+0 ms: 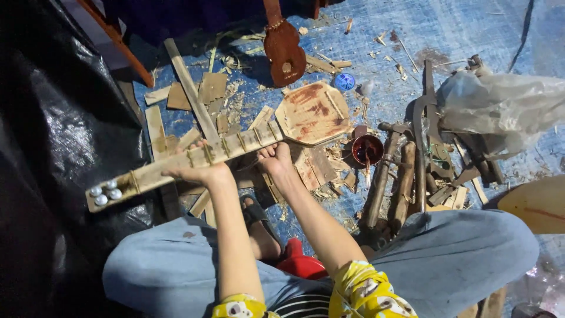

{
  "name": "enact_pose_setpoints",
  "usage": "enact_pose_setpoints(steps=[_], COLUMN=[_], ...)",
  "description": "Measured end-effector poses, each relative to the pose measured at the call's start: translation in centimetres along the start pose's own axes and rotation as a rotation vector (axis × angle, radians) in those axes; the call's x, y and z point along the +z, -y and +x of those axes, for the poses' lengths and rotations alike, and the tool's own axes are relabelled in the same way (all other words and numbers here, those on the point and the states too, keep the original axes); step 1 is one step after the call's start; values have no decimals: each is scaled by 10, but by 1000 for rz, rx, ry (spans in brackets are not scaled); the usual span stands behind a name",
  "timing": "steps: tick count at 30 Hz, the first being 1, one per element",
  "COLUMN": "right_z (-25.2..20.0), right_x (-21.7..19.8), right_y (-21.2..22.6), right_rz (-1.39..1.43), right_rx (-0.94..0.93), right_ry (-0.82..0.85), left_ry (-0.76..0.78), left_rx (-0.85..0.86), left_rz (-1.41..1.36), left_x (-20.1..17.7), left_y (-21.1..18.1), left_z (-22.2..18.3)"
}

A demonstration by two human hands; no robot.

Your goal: Applying stain or finish to the body of a handcrafted stringed instrument using a brush.

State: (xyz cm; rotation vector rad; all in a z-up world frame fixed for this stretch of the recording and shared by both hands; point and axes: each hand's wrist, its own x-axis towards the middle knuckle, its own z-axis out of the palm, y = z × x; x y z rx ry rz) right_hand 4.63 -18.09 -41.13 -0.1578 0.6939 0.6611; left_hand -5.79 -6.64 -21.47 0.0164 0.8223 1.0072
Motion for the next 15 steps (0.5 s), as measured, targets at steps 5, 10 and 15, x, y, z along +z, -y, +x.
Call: enact_pose_setpoints(steps=[5,10,15], right_z=[23,-5,11], right_x=[-40,-49,-103], right_y=[-7,-28,-37], right_rz=[-91,-152,-123], right_rx=[51,115,171], right_ry=[-100,-145,-212], left_ry=[67,141,231], left_rx=[180,249,217], left_rz=[-57,30,275], left_x=[-37,-101,-173], left_y=[1,-14,-27], left_z=[-32,-57,-72])
